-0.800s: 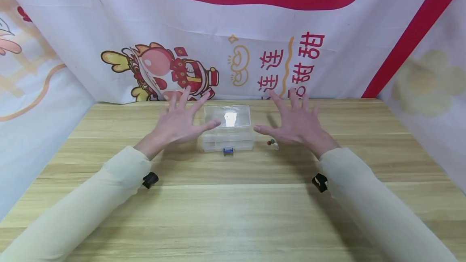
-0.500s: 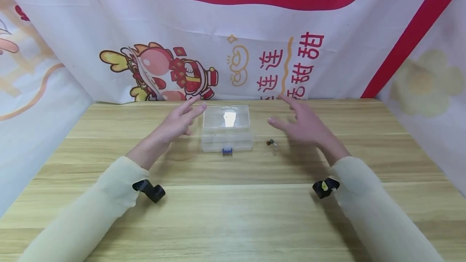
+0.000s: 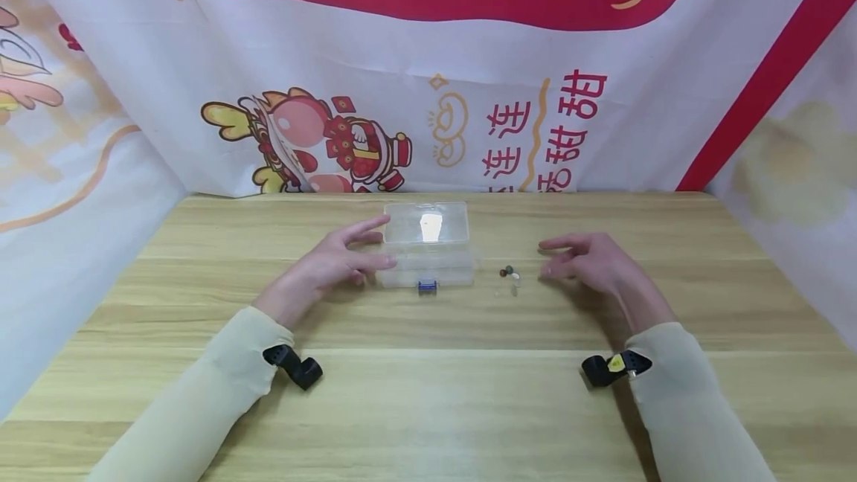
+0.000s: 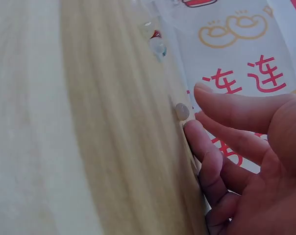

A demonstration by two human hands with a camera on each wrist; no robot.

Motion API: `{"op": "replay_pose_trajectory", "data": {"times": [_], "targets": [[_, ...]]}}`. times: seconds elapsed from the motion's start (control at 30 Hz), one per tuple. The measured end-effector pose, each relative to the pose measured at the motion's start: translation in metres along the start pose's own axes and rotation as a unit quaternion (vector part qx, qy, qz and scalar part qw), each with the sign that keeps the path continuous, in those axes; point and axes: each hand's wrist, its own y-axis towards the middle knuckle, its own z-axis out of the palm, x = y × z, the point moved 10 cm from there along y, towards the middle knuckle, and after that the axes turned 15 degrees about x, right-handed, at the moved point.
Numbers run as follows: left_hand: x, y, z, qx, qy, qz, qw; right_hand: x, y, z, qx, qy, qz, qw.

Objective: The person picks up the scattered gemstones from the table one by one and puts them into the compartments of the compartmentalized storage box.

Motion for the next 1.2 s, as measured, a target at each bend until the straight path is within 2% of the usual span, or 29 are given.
{"op": "replay_pose_trajectory", "data": {"times": [0.1,0.23,0.57,0.8,1.2], "targets": [[0.0043,0.003,0.0015,0.013,0.008,-0.006,0.9999,-0.0054,0.0015,0.0018,0.007,0.007,0.005,1.0],[0.007,0.0043,0.0008,0.012,0.019,-0.013,0.9997,-0.0059,0.0027,0.002,0.006,-0.011,0.002,1.0],[0.0083,0.0046,0.0017,0.011,0.051,-0.021,0.9984,-0.0058,0.0045,0.0014,-0.021,-0.049,-0.001,0.999],[0.0079,0.0048,-0.0007,0.009,0.064,-0.02,0.9977,-0.0051,0.0053,-0.0005,-0.032,-0.041,0.008,0.999],[0.007,0.0027,0.0034,0.019,0.083,-0.024,0.9961,-0.0045,0.0017,-0.0006,-0.042,-0.053,0.022,0.997]]}}
